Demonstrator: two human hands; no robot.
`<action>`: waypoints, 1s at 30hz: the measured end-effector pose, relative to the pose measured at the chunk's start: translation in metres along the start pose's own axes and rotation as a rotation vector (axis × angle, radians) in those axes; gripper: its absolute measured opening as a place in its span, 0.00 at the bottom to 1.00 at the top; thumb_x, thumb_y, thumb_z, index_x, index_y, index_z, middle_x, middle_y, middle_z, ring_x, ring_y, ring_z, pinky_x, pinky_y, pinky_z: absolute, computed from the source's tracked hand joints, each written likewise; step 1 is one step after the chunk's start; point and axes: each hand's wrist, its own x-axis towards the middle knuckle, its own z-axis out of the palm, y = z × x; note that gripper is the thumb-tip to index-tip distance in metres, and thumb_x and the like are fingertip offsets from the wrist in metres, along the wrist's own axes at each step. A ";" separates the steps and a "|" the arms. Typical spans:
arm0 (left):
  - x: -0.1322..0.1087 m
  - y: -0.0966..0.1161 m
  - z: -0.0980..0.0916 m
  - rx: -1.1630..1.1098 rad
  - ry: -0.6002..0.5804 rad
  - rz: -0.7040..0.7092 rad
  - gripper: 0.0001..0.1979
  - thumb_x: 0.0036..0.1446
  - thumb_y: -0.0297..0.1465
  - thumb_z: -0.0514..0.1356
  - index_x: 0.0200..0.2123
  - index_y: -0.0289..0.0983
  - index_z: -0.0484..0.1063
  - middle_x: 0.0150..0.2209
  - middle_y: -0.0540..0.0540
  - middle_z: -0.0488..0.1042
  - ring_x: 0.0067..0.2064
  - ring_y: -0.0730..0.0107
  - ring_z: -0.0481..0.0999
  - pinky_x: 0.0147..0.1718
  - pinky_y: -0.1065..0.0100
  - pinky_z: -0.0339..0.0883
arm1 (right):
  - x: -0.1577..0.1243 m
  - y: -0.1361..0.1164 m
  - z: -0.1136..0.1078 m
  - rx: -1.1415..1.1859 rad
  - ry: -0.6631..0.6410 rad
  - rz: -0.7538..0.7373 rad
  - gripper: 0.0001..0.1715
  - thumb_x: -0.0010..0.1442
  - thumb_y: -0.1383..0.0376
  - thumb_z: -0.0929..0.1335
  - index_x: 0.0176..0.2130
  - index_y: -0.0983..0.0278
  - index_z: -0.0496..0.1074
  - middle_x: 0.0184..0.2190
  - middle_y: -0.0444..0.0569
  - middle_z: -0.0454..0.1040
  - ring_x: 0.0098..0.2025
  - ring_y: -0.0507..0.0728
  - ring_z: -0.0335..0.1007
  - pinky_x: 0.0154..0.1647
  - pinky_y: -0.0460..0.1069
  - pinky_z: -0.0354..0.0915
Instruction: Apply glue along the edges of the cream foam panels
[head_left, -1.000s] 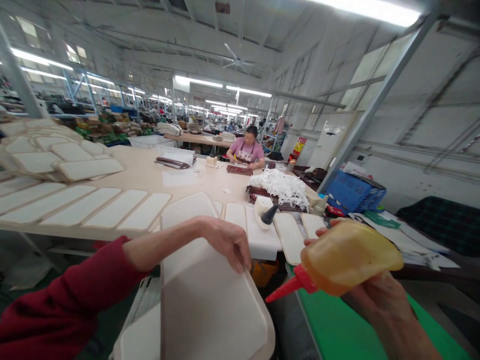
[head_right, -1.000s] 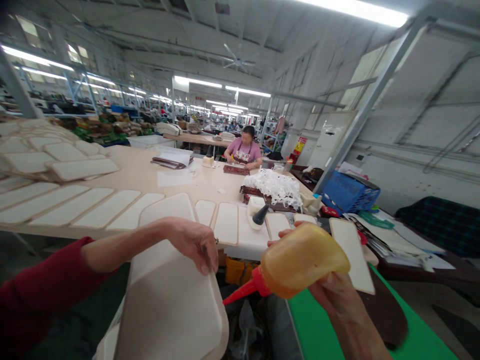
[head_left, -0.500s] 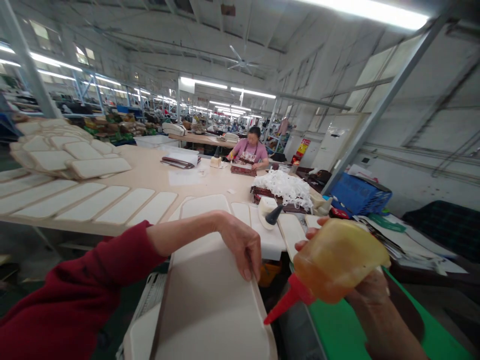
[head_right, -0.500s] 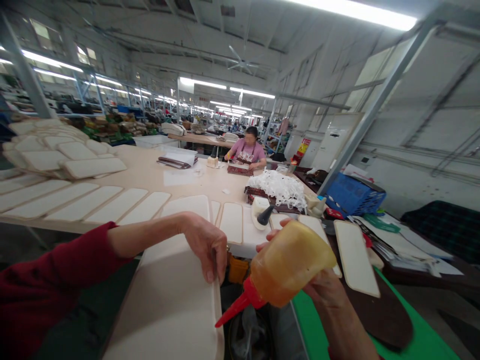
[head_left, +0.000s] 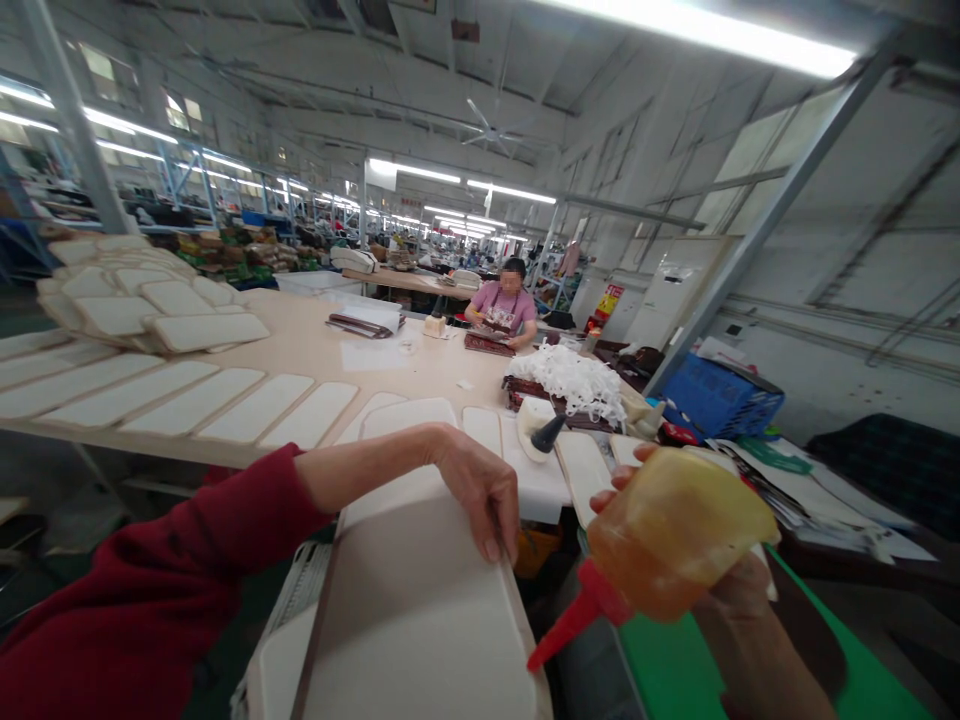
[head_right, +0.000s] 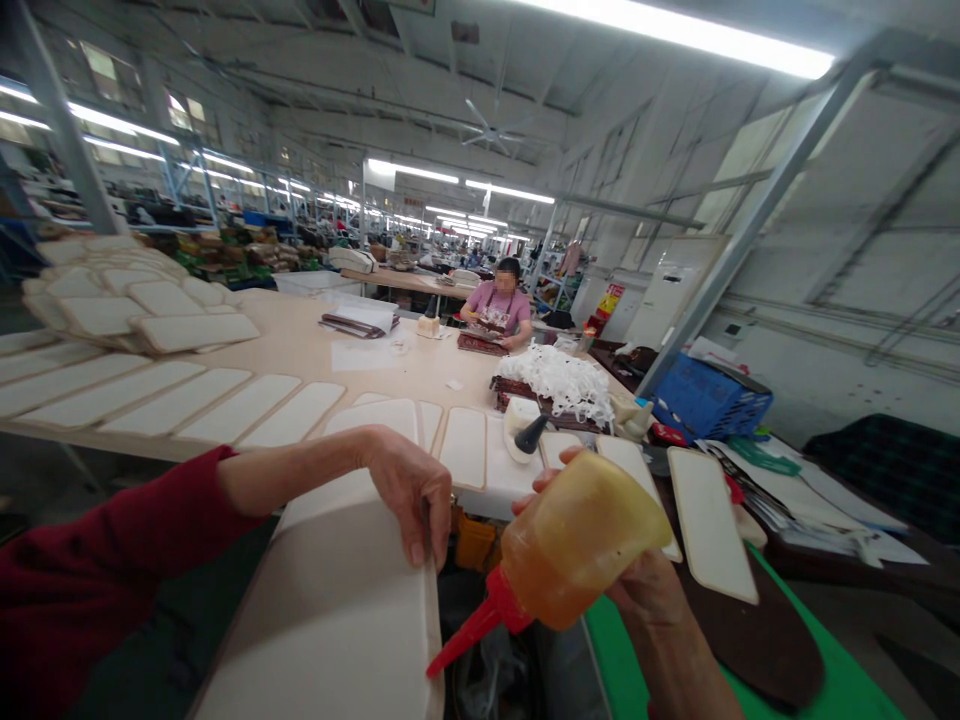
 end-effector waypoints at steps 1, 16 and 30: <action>0.000 0.000 0.000 -0.006 0.003 -0.001 0.18 0.37 0.32 0.75 0.33 0.29 0.82 0.31 0.48 0.81 0.37 0.62 0.80 0.40 0.73 0.71 | -0.001 0.000 0.001 -0.001 0.009 0.001 0.37 0.31 0.49 0.81 0.42 0.55 0.77 0.35 0.45 0.78 0.36 0.62 0.77 0.37 0.54 0.75; -0.006 -0.023 -0.014 0.072 0.019 0.043 0.23 0.42 0.40 0.72 0.38 0.29 0.82 0.35 0.46 0.81 0.40 0.61 0.79 0.40 0.74 0.70 | 0.001 0.002 -0.001 -0.007 0.012 -0.026 0.35 0.34 0.48 0.80 0.42 0.53 0.75 0.35 0.43 0.78 0.36 0.61 0.76 0.37 0.54 0.75; -0.038 -0.026 -0.026 0.033 0.243 -0.011 0.26 0.40 0.44 0.72 0.37 0.29 0.82 0.33 0.47 0.81 0.35 0.65 0.77 0.36 0.75 0.69 | 0.003 0.014 -0.022 -0.084 0.192 -0.171 0.46 0.26 0.46 0.81 0.47 0.50 0.73 0.41 0.44 0.77 0.41 0.67 0.76 0.39 0.57 0.75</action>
